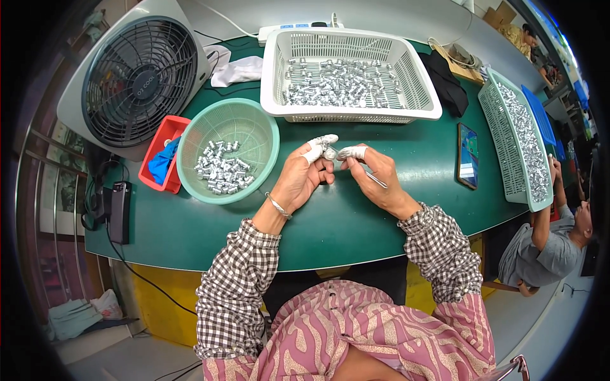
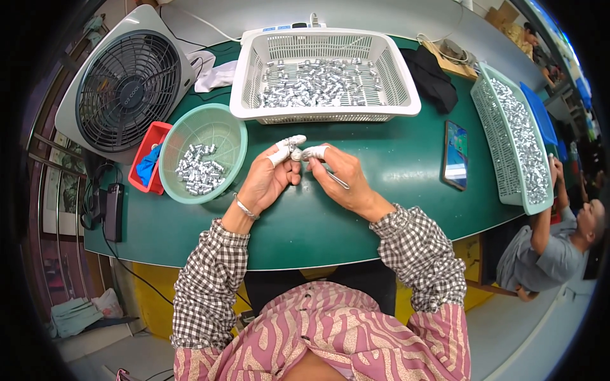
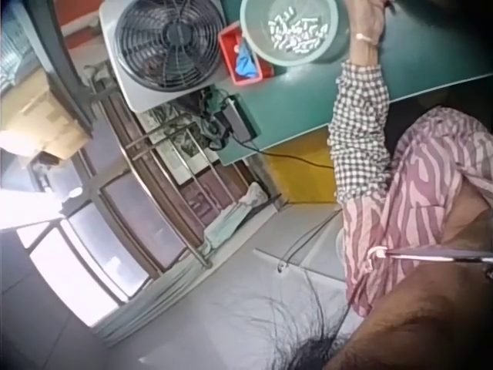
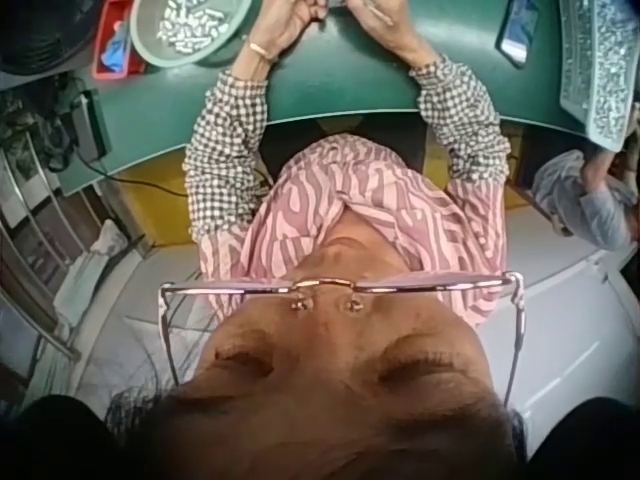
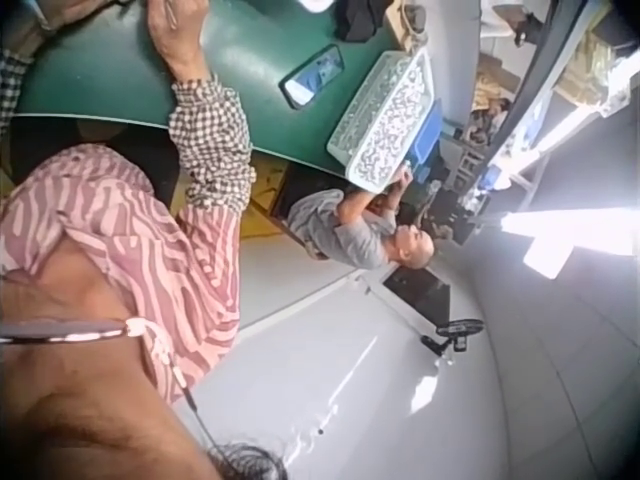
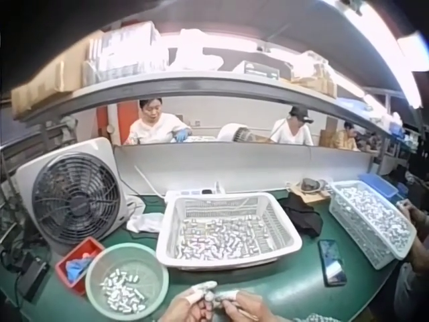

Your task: Assembling small white plastic and metal electronic components at a factory manual workstation.

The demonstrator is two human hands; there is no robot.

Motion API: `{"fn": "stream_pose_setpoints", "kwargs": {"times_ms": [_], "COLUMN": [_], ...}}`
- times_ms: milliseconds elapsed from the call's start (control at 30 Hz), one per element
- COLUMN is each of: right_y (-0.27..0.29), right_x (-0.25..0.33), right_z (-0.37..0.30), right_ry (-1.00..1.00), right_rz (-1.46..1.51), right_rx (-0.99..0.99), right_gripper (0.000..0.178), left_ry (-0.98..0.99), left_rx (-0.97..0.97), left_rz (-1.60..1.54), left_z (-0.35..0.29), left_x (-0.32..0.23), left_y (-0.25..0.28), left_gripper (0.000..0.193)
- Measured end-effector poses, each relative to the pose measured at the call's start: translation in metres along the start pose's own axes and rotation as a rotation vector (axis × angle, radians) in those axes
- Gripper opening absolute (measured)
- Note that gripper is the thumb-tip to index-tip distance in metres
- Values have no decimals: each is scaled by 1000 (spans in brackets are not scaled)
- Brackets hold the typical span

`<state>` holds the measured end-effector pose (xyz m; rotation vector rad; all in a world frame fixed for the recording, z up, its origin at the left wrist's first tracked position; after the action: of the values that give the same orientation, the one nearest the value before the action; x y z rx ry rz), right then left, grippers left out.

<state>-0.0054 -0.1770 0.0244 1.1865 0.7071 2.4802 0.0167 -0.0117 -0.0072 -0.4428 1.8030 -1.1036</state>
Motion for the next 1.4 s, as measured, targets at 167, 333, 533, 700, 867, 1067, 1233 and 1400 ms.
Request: {"fn": "stream_pose_setpoints", "kwargs": {"times_ms": [167,333,533,700,867,1067,1233,1400], "right_y": [-1,-2,-4,-4,-6,-6,-5,-9], "right_x": [-6,-6,-3,-1,7,10,20,4], "right_z": [-1,-1,1,-4,-4,-3,0,1], "right_ry": [17,3,68,118,171,-36,-215,44], "right_rz": [-39,-41,-99,-326,-377,-95,84,-181], "right_rx": [16,14,-39,76,111,124,141,67], "right_gripper": [13,13,10,4,9,15,17,16], "left_ry": [0,-1,-1,-36,-51,57,29,-11], "left_rx": [-4,-4,-15,-32,-43,24,29,-48], "left_rz": [32,46,75,71,91,26,53,99], "left_z": [0,-1,-1,-1,-2,-7,-11,-12], "left_x": [0,-1,-1,-1,1,0,2,7], "left_y": [-3,-3,-5,-7,-6,-11,-20,-24], "left_gripper": [32,32,31,31,33,36,36,34]}}
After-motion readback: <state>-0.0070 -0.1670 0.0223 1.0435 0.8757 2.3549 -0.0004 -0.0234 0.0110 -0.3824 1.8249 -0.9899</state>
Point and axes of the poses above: each hand's wrist, its own z-axis towards the middle knuckle, its own y-axis out of the back of the hand, x = y × z, the point moved 1 cm from there along z, towards the middle knuckle, and after that the axes turned 8 degrees about -z, right-handed, at the moved point
